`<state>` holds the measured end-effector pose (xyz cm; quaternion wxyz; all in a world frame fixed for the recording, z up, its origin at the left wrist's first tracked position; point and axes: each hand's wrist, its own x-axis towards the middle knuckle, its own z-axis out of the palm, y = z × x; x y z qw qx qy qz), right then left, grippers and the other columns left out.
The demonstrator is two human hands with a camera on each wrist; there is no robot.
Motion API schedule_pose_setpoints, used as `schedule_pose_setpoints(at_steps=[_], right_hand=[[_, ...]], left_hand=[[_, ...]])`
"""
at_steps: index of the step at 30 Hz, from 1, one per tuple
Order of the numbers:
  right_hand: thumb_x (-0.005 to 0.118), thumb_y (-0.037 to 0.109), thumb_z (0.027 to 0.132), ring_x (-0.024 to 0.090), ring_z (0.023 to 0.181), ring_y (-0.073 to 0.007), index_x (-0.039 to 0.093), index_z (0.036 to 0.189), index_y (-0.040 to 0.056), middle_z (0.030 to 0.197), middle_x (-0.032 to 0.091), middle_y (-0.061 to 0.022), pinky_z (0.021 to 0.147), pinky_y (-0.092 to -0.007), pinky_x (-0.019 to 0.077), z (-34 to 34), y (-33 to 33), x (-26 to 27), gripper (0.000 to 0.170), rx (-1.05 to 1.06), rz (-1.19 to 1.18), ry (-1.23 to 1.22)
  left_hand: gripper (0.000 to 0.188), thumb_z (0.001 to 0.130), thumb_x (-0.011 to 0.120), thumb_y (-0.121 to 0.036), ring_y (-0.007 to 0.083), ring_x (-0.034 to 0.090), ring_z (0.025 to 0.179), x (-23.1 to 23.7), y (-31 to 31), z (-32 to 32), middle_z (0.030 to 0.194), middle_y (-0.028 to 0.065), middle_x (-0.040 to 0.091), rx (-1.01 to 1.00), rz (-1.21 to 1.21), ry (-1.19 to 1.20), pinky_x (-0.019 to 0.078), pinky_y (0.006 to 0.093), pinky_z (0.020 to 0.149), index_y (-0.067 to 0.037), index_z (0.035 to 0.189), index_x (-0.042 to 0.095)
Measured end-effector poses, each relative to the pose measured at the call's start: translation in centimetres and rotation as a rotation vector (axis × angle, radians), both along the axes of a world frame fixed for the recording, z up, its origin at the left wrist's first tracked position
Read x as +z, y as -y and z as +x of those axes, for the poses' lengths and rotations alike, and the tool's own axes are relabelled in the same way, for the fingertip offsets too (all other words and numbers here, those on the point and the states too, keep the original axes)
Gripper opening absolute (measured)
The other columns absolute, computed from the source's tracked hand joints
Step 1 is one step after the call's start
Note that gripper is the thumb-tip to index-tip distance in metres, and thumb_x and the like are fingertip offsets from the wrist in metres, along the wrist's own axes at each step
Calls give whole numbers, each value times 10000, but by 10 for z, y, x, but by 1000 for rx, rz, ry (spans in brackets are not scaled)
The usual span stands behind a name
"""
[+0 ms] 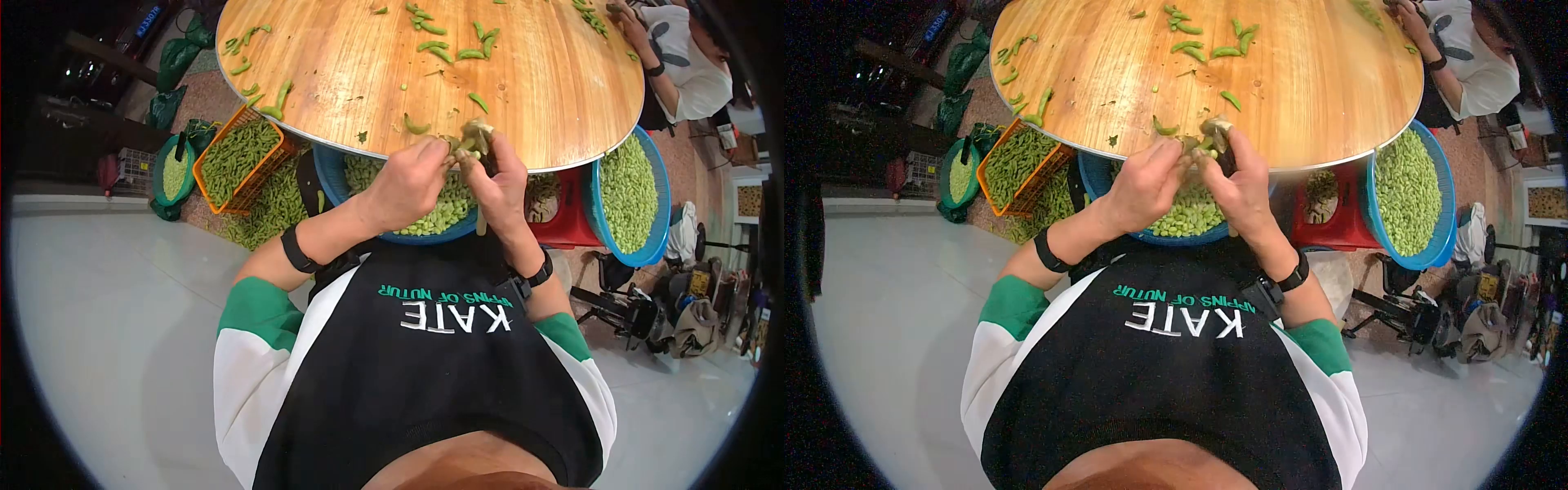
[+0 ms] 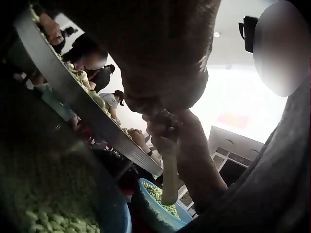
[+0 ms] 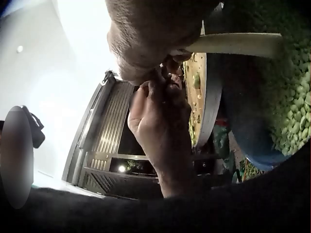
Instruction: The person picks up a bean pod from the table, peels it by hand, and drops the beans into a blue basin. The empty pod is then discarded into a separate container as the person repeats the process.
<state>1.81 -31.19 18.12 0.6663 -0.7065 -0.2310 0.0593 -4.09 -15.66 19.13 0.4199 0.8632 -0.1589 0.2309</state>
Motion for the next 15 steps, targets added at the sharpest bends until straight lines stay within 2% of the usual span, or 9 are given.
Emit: schedule_pose_setpoints(at_steps=[3, 5, 6, 8, 9, 11, 13, 15], right_hand=[[648, 43, 812, 565, 779, -98, 540, 1146, -13, 901, 613, -68, 672, -249, 475, 5, 7, -4, 355, 93, -30, 0], [661, 38, 779, 604, 712, -196, 557, 1059, -12, 853, 604, -126, 637, -302, 483, 5, 9, -1, 303, 69, -235, 279], [661, 38, 779, 604, 712, -196, 557, 1059, -12, 853, 604, -126, 637, -302, 483, 5, 7, -3, 303, 69, -237, 276], [663, 24, 743, 578, 643, -327, 551, 960, -10, 750, 558, -171, 593, -363, 472, 6, 0, -9, 247, -27, -259, 562], [663, 24, 743, 578, 643, -327, 551, 960, -10, 750, 558, -171, 593, -363, 472, 5, 1, -11, 247, -26, -259, 562], [659, 19, 721, 539, 625, -382, 529, 912, -8, 694, 516, -178, 567, -398, 453, 2, 4, -14, 233, -47, -297, 429], [644, 21, 731, 546, 623, -370, 533, 911, -10, 694, 524, -179, 570, -390, 455, -4, 5, -13, 215, 4, -288, 460], [629, 23, 740, 554, 622, -358, 536, 910, -13, 694, 533, -180, 574, -381, 458, -7, 7, -10, 197, 47, -286, 490]], left_hand=[[91, 784, 543, 22, 401, 544, 712, 1, -1, -2, 763, 204, 510, 29, -30, -45, 435, 448, 603, 22, 842, 474], [95, 777, 559, 9, 406, 551, 703, 4, -1, -4, 740, 212, 521, -1, -126, -167, 440, 446, 592, 21, 810, 471], [95, 777, 559, 9, 406, 551, 703, 3, 0, -5, 740, 212, 521, -1, -128, -170, 440, 446, 592, 21, 810, 471], [97, 770, 570, -7, 416, 553, 684, -1, 2, -5, 720, 219, 532, 37, -71, -103, 440, 449, 578, 24, 802, 483], [97, 770, 570, -7, 416, 553, 684, -2, 4, -7, 720, 219, 532, 38, -70, -103, 440, 449, 578, 24, 802, 483], [92, 767, 566, -10, 424, 548, 660, -5, 9, -13, 715, 217, 537, 70, -95, -131, 438, 452, 567, 22, 827, 504], [107, 757, 559, -7, 439, 536, 660, -11, 8, -15, 709, 232, 529, 80, -118, -175, 433, 456, 568, 27, 843, 507], [80, 810, 554, -16, 329, 585, 598, -14, 5, -17, 699, 179, 573, 51, -164, -321, 447, 388, 533, 24, 860, 507]])
